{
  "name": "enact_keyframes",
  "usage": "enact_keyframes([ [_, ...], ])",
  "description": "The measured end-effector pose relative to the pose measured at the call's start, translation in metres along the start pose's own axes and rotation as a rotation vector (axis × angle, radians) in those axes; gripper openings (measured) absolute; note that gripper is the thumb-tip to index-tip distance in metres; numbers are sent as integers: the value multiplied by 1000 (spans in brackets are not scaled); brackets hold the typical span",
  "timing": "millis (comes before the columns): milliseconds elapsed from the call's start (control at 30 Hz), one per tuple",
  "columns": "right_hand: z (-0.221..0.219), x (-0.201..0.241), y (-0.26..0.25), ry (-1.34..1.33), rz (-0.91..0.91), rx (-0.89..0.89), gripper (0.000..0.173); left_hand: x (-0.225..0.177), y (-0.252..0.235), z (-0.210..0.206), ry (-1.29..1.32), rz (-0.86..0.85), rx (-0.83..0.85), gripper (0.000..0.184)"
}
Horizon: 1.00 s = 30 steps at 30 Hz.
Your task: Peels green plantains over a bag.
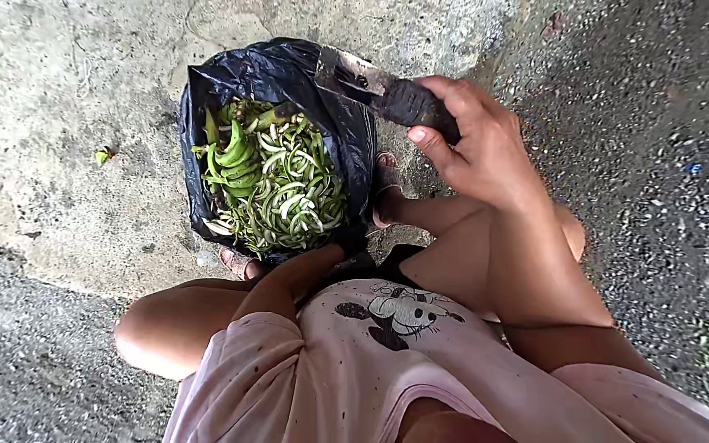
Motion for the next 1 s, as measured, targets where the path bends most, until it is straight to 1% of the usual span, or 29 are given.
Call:
enact_keyframes([
  [33, -1, 3, -1, -10, 16, -7, 52, 10, -18, -1, 62, -183, -219, 43],
  [67, -1, 7, -1, -19, 29, -12, 52, 16, -22, 1, 126, -292, -344, 42],
  [100, -2, 11, -2, -30, 44, -17, 52, 17, -10, 8, 193, -363, -378, 43],
  [133, -3, 17, -3, -42, 58, -21, 52, 17, 11, 18, 247, -394, -366, 42],
  [200, -6, 29, -6, -72, 84, -25, 52, 20, 66, 43, 347, -351, -309, 38],
  [267, -13, 39, -12, -95, 96, -5, 52, 39, 97, 63, 353, -368, -471, 36],
  [333, -23, 48, -22, -119, 95, 27, 53, 68, 112, 85, 354, -380, -630, 36],
  [433, -47, 58, -39, -126, 79, 96, 54, 115, 114, 118, 337, -272, -766, 36],
  [467, -56, 62, -45, -126, 79, 119, 53, 129, 114, 126, 332, -242, -819, 38],
  [533, -69, 66, -59, -102, 75, 156, 52, 148, 124, 143, 356, -197, -901, 48],
  [567, -73, 66, -67, -84, 66, 172, 52, 155, 131, 148, 380, -188, -930, 49],
  [633, -81, 66, -75, -78, 40, 203, 52, 168, 147, 146, 461, -177, -966, 43],
  [700, -85, 67, -82, -82, 26, 211, 52, 182, 154, 134, 426, -108, -967, 36],
  [733, -86, 68, -85, -86, 23, 214, 52, 187, 149, 123, 369, -38, -929, 38],
  [800, -90, 70, -87, -80, 23, 234, 52, 192, 124, 94, 259, 118, -784, 49],
  [867, -93, 72, -87, -67, 29, 244, 52, 186, 101, 73, 238, 214, -708, 59],
  [900, -94, 73, -86, -66, 35, 240, 52, 181, 91, 69, 240, 222, -716, 61],
  [933, -95, 73, -86, -67, 38, 238, 52, 177, 82, 70, 247, 199, -766, 63],
  [1000, -93, 70, -85, -68, 33, 229, 52, 169, 69, 80, 282, 88, -882, 70],
])
Point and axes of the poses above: each hand's wrist, its own y-axis away from the middle knuckle, its own z-axis out of the back of the hand, x = y × z, the point moved 7 cm from there along -y, towards the middle knuckle, and after that the axes turned 1 degree about y, right-handed, at the moved point
